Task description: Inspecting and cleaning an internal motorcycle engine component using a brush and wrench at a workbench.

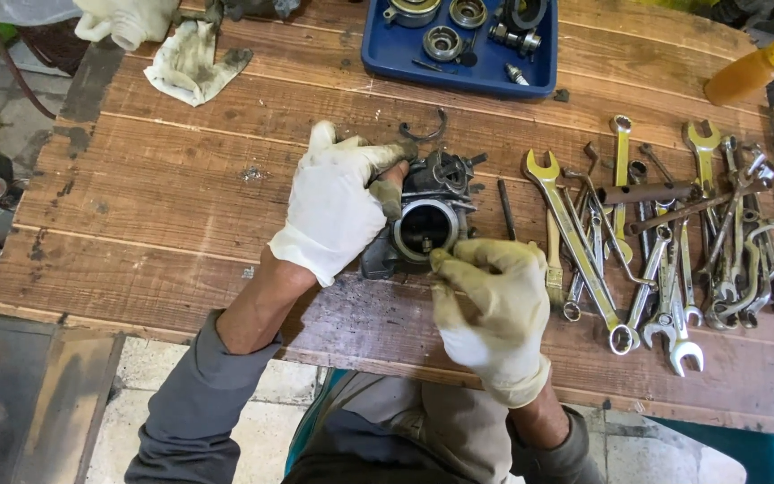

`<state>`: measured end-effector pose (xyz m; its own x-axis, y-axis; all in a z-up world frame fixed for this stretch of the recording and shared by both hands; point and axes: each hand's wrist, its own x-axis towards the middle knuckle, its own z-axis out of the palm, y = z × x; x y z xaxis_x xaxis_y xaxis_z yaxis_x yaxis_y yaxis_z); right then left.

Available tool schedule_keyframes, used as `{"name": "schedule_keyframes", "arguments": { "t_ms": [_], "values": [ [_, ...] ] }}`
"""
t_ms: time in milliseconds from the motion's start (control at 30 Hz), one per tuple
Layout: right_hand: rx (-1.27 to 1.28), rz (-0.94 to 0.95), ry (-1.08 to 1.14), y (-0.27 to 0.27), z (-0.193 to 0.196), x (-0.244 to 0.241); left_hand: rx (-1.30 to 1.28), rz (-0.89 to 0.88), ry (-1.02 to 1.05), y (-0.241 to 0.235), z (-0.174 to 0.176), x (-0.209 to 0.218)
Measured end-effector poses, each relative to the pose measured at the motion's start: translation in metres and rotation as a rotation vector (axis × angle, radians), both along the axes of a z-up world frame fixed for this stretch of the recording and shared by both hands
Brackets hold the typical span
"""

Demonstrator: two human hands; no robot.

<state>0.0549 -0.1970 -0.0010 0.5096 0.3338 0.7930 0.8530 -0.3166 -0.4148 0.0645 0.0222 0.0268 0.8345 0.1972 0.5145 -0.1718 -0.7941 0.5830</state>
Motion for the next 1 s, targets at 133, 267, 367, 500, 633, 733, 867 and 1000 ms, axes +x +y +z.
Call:
{"name": "schedule_keyframes", "arguments": {
  "t_ms": [133,267,367,500,633,733,867,1000],
  "values": [
    [0.078,0.060,-0.023,-0.007,0.001,-0.001,0.006,0.000,-0.015,-0.001,-0.003,0.000],
    [-0.111,0.069,0.071,-0.010,0.010,-0.005,0.004,0.002,-0.031,-0.003,-0.003,0.000],
    [-0.147,0.053,0.094,-0.005,0.018,-0.008,-0.008,-0.016,-0.045,-0.003,-0.006,0.002],
    [-0.320,-0.139,0.008,-0.006,0.019,-0.012,0.020,-0.020,-0.096,-0.003,-0.010,0.001],
    [-0.211,-0.064,0.092,0.012,0.030,-0.006,0.013,-0.059,-0.079,-0.003,-0.006,-0.001],
    [-0.173,-0.050,0.073,0.010,0.021,-0.003,0.032,-0.058,-0.090,-0.003,-0.005,0.000],
    [-0.088,-0.030,0.032,0.003,0.006,0.000,0.020,-0.043,-0.073,-0.004,-0.001,-0.001],
    [-0.279,-0.157,-0.042,0.005,0.003,-0.005,0.004,-0.045,-0.063,-0.004,0.004,-0.002]
  ]
}}
